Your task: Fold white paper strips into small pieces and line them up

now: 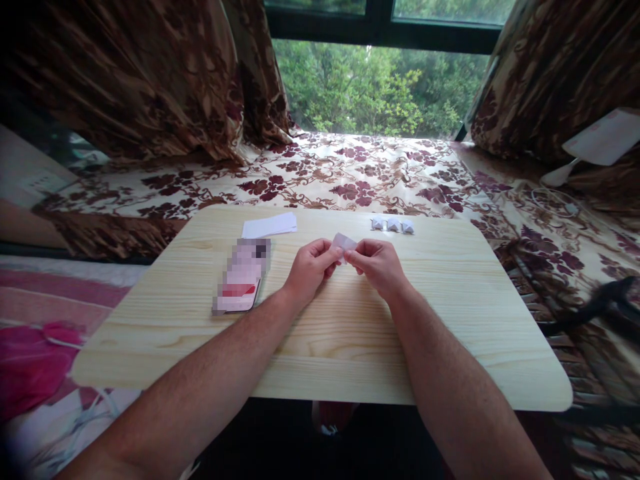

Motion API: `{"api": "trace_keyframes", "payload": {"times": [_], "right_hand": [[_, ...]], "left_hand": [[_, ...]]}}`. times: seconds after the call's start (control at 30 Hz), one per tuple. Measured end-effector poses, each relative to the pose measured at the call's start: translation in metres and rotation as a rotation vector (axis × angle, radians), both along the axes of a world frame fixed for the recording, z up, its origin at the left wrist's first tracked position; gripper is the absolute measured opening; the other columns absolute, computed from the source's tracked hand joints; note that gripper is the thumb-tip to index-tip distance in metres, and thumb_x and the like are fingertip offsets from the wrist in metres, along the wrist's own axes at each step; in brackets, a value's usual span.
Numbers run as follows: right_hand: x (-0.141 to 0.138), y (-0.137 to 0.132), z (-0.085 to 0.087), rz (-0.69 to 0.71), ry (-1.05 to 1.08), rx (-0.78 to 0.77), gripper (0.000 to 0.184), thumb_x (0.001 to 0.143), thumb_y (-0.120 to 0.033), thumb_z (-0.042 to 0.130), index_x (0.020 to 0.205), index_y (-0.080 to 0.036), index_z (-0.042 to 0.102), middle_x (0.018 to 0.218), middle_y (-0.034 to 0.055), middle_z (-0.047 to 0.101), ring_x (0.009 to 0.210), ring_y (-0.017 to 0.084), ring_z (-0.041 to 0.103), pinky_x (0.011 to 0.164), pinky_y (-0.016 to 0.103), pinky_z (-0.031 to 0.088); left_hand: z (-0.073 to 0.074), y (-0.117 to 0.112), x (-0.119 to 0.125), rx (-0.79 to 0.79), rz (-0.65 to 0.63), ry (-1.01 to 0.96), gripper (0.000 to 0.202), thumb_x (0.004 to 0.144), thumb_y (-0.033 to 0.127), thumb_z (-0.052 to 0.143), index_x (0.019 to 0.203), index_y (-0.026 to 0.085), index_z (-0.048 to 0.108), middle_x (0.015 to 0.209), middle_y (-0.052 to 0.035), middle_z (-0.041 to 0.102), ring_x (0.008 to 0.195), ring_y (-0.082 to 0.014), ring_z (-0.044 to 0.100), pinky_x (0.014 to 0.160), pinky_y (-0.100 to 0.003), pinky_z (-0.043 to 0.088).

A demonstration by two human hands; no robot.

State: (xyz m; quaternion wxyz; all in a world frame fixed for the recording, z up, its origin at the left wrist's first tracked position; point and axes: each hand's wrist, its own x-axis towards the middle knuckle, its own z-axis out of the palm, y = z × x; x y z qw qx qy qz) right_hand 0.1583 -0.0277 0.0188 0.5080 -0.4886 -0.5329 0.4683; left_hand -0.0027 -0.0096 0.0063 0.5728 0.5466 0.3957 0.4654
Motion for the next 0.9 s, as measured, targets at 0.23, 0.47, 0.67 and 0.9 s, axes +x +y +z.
{"api": "trace_keyframes", "payload": {"times": [0.23,0.47,0.67,0.9], "right_hand": [[-0.002,0.0001,-0.0019,0.036,0.018,-0.049,0.032,0.076,-0.044,0.078,0.066,-0.016,0.066,0.057,0.0007,0.062,0.047,0.01,0.05,0.048,0.026,0.037],[-0.0046,0.0012,-0.0047,0.012,0.109,0.108,0.03,0.068,-0.029,0.082,0.089,-0.022,0.061,0.07,-0.0041,0.063,0.056,0.011,0.057,0.052,0.025,0.046],[-0.0079,-0.0004,-0.0074,0.067,0.038,0.117,0.024,0.07,-0.028,0.08,0.087,-0.022,0.064,0.071,-0.0027,0.064,0.061,0.011,0.057,0.054,0.026,0.044],[-0.0098,-0.0001,-0.0065,0.003,0.009,0.159,0.022,0.071,-0.034,0.081,0.081,-0.021,0.066,0.073,-0.0007,0.066,0.063,0.012,0.059,0.054,0.026,0.046]], "left_hand": [[-0.001,0.0047,0.0004,-0.147,-0.002,-0.192,0.026,0.074,0.035,0.074,0.066,0.016,0.06,0.051,0.0024,0.053,0.042,-0.0069,0.043,0.042,-0.022,0.029],[0.0009,0.0078,0.0004,-0.212,0.056,-0.253,0.027,0.069,0.034,0.078,0.066,0.015,0.06,0.056,0.0004,0.059,0.043,-0.0069,0.048,0.04,-0.02,0.032],[0.0025,0.0071,0.0012,-0.227,0.078,-0.271,0.03,0.064,0.035,0.081,0.071,0.015,0.06,0.06,-0.0006,0.063,0.046,-0.0082,0.053,0.04,-0.02,0.035],[0.0034,0.0062,0.0011,-0.229,0.073,-0.259,0.031,0.064,0.035,0.082,0.075,0.015,0.061,0.061,0.0001,0.063,0.048,-0.0091,0.056,0.043,-0.02,0.04]]}}
